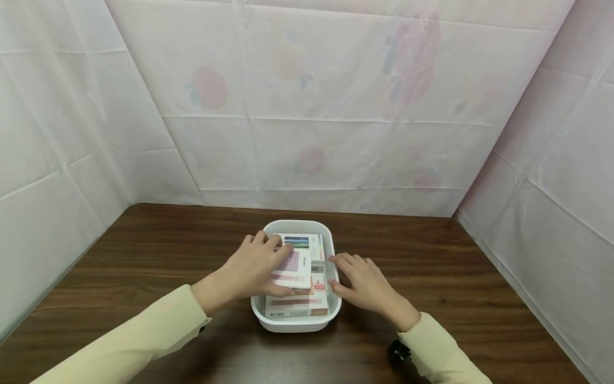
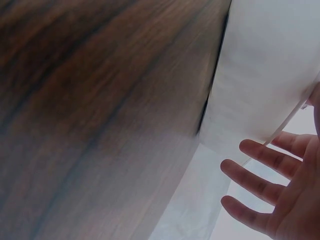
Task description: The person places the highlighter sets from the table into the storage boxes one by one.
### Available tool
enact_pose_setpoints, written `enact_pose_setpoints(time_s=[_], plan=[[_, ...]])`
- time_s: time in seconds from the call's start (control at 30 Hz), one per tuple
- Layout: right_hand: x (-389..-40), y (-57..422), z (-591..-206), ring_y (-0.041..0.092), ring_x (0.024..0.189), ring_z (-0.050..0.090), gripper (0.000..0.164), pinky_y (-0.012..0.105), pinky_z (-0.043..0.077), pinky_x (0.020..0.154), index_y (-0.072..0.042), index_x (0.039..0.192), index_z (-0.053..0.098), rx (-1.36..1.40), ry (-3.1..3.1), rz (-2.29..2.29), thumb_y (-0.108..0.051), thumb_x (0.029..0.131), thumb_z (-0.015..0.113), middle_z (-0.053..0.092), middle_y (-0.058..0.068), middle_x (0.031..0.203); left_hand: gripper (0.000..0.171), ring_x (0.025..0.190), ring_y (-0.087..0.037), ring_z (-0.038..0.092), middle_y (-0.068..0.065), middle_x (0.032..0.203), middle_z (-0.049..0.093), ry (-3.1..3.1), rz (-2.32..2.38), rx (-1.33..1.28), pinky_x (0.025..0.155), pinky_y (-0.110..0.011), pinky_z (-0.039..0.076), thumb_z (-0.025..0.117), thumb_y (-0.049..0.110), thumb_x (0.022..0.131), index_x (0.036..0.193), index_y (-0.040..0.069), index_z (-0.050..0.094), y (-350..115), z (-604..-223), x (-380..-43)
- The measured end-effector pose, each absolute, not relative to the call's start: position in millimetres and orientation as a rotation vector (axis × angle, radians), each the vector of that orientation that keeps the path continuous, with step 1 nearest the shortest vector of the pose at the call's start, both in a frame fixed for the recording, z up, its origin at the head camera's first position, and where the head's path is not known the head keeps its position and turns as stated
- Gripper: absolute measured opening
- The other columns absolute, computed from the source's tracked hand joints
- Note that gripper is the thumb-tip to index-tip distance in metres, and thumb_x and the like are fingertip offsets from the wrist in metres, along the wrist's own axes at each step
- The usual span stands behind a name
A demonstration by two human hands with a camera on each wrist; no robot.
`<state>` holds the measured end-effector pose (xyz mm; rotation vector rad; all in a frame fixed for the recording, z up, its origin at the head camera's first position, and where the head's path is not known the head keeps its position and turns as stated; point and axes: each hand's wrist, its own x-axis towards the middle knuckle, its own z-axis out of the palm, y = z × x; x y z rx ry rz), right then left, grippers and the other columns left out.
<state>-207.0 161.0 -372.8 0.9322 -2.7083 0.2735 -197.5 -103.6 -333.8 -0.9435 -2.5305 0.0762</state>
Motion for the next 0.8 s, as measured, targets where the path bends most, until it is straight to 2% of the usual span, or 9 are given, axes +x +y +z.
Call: enact_pose_setpoints(time_s=[0.4, 0.8], plan=[[-207.7, 161.8, -373.6, 0.019, 0.102, 0.056, 0.043, 0.041, 0.044, 0.078, -0.016, 0.122, 0.055, 0.941, -2.699, 0.295, -0.038, 0.085, 0.055, 0.058, -0.003, 0.119, 0.081, 0.08, -0.026, 0.051, -0.006, 0.093, 0.058, -2.497, 0.01, -0.97, 0.065, -0.042, 0.045, 0.061, 0.077, 0.057, 0.112, 0.017, 0.058, -82.0, -339.9, -195.2], [-207.2, 161.9, -373.1, 0.019, 0.104, 0.056, 0.044, 0.042, 0.045, 0.08, -0.017, 0.123, 0.054, 0.927, -2.711, 0.293, -0.038, 0.085, 0.056, 0.058, -0.002, 0.12, 0.082, 0.077, -0.025, 0.051, -0.005, 0.093, 0.059, -2.546, -0.047, -0.942, 0.062, -0.038, 0.044, 0.064, 0.074, 0.055, 0.111, 0.015, 0.058, -69.6, -352.9, -191.1]])
